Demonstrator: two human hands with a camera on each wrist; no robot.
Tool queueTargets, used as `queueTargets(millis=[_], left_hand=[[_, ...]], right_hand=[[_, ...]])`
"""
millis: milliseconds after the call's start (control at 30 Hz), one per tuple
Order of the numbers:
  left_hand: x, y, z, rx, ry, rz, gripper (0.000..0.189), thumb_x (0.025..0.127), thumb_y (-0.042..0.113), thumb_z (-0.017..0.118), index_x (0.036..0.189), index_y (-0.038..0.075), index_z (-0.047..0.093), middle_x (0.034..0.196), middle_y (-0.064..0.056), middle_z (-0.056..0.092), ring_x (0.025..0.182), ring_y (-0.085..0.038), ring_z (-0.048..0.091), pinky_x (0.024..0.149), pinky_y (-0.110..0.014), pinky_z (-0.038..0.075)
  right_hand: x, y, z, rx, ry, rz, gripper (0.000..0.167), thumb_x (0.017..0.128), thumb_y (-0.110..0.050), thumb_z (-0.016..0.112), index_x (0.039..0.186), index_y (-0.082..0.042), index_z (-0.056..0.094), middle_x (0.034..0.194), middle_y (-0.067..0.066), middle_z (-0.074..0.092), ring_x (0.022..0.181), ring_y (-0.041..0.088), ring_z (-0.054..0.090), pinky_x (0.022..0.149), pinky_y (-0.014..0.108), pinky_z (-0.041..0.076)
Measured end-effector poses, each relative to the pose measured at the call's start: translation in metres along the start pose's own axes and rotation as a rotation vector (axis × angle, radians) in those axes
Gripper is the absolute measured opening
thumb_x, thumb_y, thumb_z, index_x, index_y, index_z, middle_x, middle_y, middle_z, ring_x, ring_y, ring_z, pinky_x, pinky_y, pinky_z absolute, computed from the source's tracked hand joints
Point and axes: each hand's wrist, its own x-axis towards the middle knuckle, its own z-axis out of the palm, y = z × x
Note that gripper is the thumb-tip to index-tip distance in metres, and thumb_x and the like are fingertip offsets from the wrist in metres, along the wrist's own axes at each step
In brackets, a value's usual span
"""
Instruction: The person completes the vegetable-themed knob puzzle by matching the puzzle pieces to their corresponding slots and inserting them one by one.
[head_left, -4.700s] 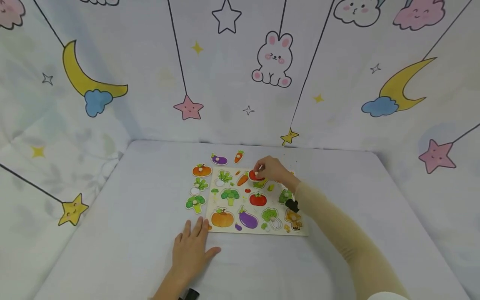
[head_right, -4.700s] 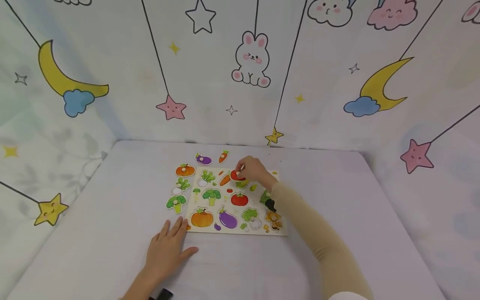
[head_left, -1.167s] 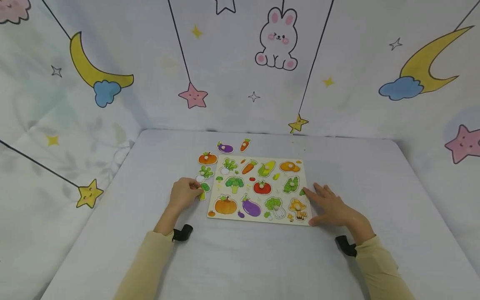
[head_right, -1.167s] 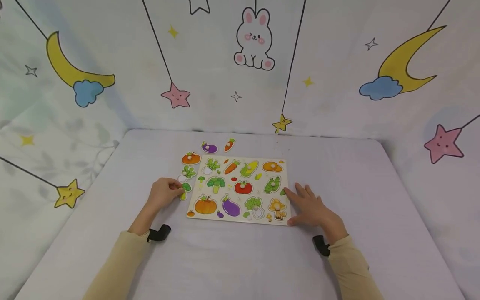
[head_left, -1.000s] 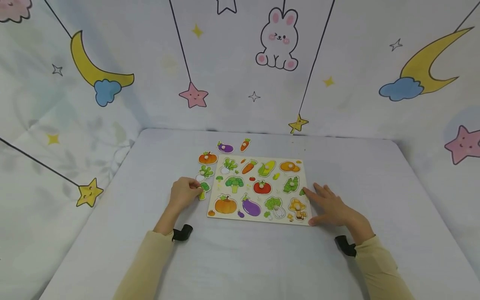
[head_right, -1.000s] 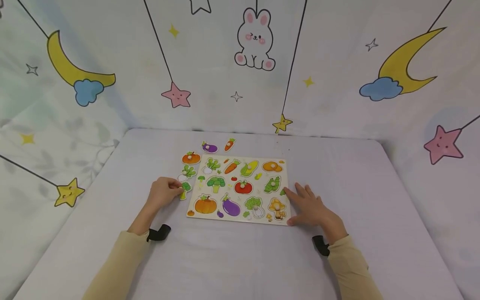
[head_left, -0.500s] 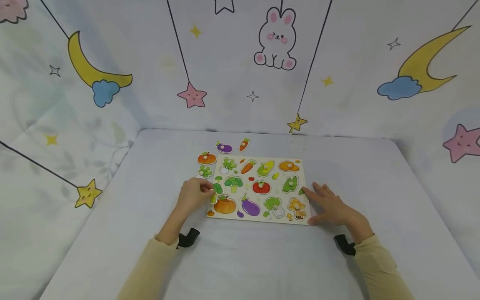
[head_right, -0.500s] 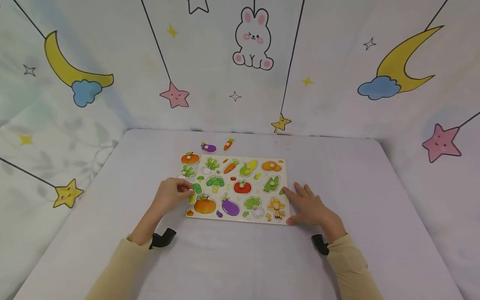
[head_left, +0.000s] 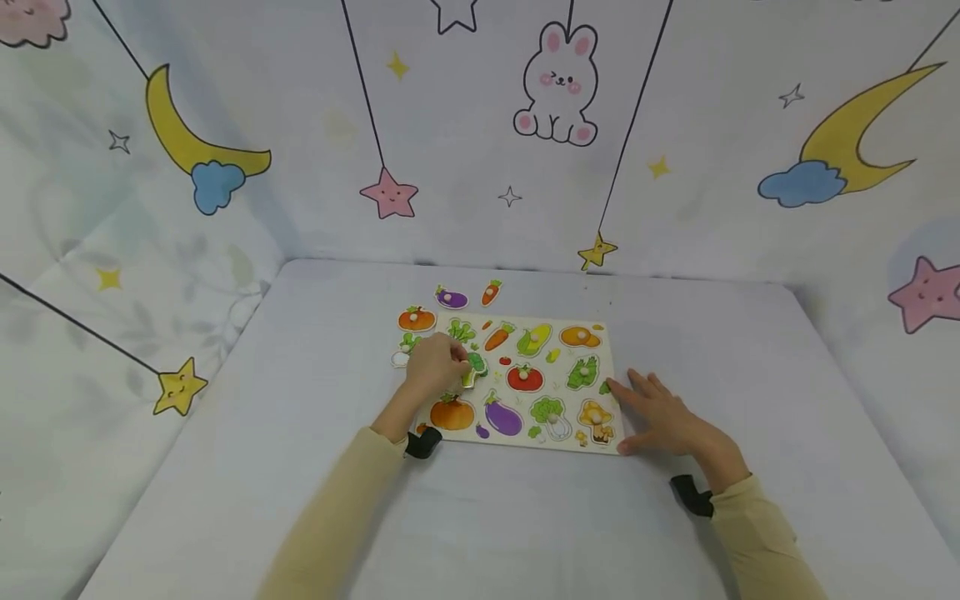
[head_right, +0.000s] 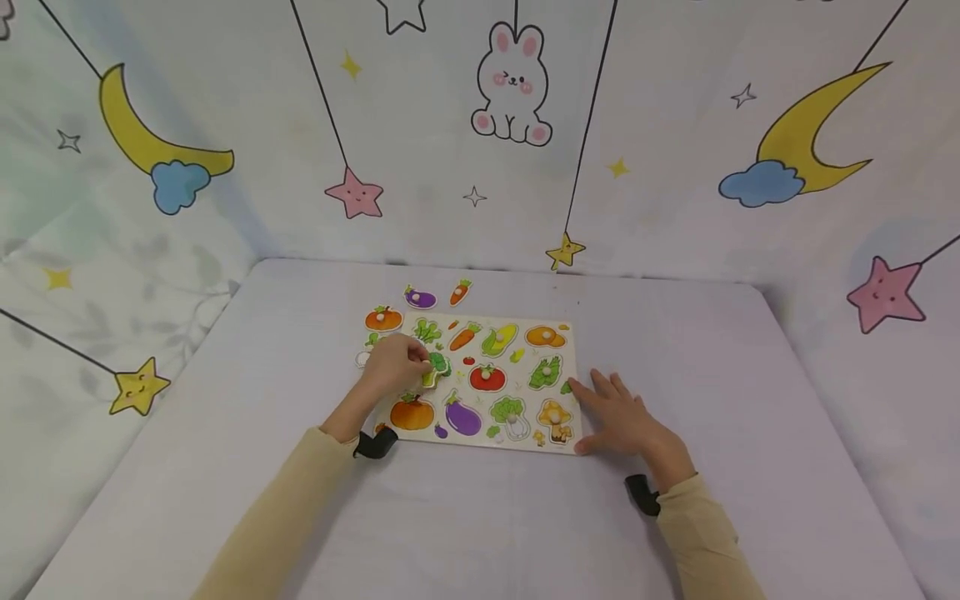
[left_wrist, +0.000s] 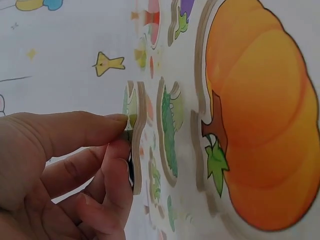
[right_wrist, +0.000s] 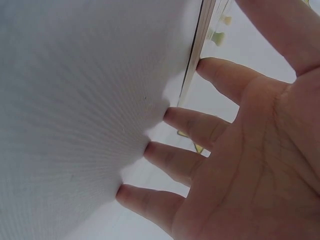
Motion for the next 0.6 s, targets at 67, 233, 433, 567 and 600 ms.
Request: queueTargets(millis=[67,233,433,567,600], left_hand=[[0.005,0.001,0.004,0.025,-0.019,-0.016,0.009,0.084,0.012,0.072,0.075,0.008,0.070,0.067,-0.003,0.061,0.059,-0.016,0.051,0.048,-0.022,0.036],[0.011,-0.004,0.012,0.092,-0.044,-0.050,0.009,0.083,0.016,0.073,0.077,0.009,0.071,0.072,-0.003,0.065,0.063,-0.017,0.055,0.050,-0.023,0.041],[0.014,-0.009,0.015,0.102,-0.051,-0.034,0.010,0.085,0.017,0.073,0.079,0.009,0.071,0.074,-0.003,0.064,0.066,-0.018,0.055,0.053,-0.024,0.041],[0.012,-0.008,0.014,0.091,-0.073,-0.011,0.007,0.086,0.016,0.072,0.086,0.009,0.072,0.078,-0.003,0.063,0.065,-0.017,0.053,0.053,-0.024,0.040],[0.010,-0.007,0.013,0.088,-0.079,-0.006,0.009,0.086,0.017,0.072,0.090,0.009,0.073,0.078,-0.002,0.063,0.065,-0.016,0.053,0.052,-0.023,0.040]], right_hand=[[0.000,0.000,0.002,0.009,-0.004,0.002,0.101,0.072,-0.042,0.081,0.153,-0.010,0.031,0.158,0.033,0.010,0.143,0.059,0.003,0.104,0.079,0.009],[0.000,0.000,0.004,0.018,-0.003,0.000,0.101,0.072,-0.042,0.082,0.153,-0.011,0.031,0.159,0.032,0.010,0.143,0.058,0.002,0.105,0.078,0.009],[0.000,-0.002,0.003,-0.012,0.009,-0.008,0.101,0.072,-0.041,0.082,0.153,-0.010,0.031,0.158,0.033,0.012,0.142,0.059,0.004,0.105,0.078,0.011],[0.000,-0.003,0.002,-0.017,0.008,0.008,0.100,0.072,-0.040,0.082,0.153,-0.010,0.031,0.158,0.033,0.012,0.142,0.059,0.004,0.106,0.077,0.012],[-0.001,-0.003,0.001,-0.018,0.007,0.011,0.101,0.072,-0.040,0.082,0.153,-0.010,0.031,0.158,0.033,0.012,0.142,0.058,0.005,0.106,0.077,0.012]])
